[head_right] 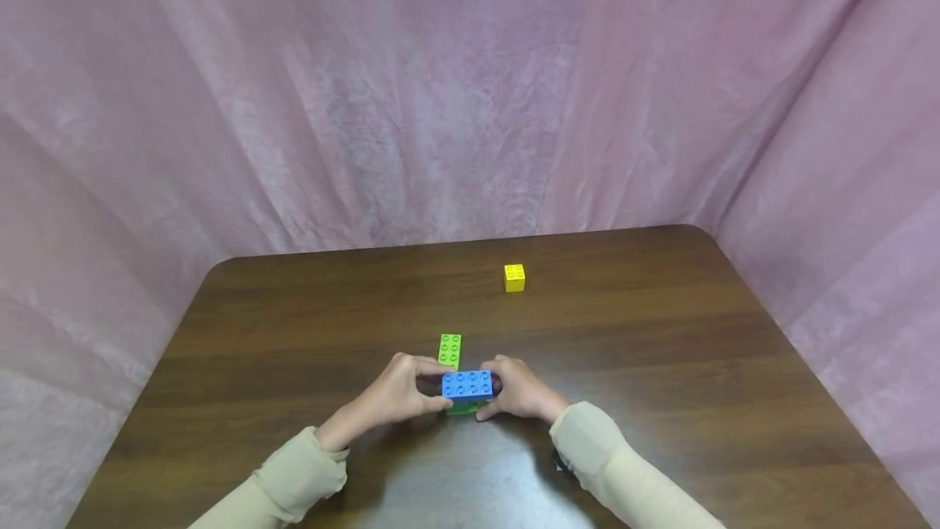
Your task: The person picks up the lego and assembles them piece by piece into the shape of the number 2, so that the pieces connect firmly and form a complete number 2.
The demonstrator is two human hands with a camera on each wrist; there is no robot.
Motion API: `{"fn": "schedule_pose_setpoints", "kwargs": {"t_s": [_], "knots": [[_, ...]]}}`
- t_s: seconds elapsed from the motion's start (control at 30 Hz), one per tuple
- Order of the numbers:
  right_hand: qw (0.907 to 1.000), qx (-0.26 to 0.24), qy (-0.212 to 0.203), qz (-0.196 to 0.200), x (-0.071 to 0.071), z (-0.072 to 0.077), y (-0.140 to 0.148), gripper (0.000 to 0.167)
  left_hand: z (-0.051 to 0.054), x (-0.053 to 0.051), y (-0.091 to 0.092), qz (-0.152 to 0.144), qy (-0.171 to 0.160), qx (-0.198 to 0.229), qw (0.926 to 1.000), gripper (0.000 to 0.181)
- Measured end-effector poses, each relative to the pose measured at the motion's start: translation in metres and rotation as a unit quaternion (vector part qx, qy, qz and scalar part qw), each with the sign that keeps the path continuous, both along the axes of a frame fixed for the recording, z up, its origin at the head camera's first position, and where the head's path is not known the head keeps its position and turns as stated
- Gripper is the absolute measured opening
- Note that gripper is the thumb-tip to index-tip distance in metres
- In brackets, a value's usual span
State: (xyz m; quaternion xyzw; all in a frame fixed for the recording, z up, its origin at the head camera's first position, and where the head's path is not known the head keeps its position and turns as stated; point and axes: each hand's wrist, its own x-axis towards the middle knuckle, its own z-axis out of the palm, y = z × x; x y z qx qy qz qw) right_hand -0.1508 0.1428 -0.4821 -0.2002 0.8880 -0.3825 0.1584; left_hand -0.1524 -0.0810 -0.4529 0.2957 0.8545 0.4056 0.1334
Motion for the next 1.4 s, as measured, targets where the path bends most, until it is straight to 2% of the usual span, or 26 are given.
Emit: {"fn": "schedule_pose_setpoints", "kwargs": {"t_s": [0.23,0.53,0.83,0.97,1.23,1.4], "knots": [[1.0000,0.001,-0.002,-0.006,0.000,0.003,0.000,0.047,0.003,-0.002,0.000,-0.001,0.002,0.007,1.0000,0.037],[0.9999,0.000,-0.011,-0.001,-0.002,-0.001,0.003,0.048,0.000,-0.004,0.003,0.001,-0.010,-0.003,0.9999,0.036],[0.9992,0.018,-0.017,0.030,-0.012,0.002,0.024,0.051,-0.003,-0.011,0.015,-0.009,-0.005,-0.004,0.9999,0.035],[0.9983,-0.001,-0.043,0.040,-0.014,0.002,0.033,0.050,-0.003,-0.010,0.017,-0.001,-0.017,-0.008,0.9998,0.035],[0.9921,-0.057,-0.107,0.034,-0.020,0.007,0.050,0.045,0.000,-0.008,0.018,0.008,-0.026,-0.006,0.9996,0.035],[0.9941,-0.065,-0.086,0.002,-0.028,0.012,0.063,0.044,-0.001,-0.006,0.018,0.016,-0.038,-0.010,0.9991,0.036]]}}
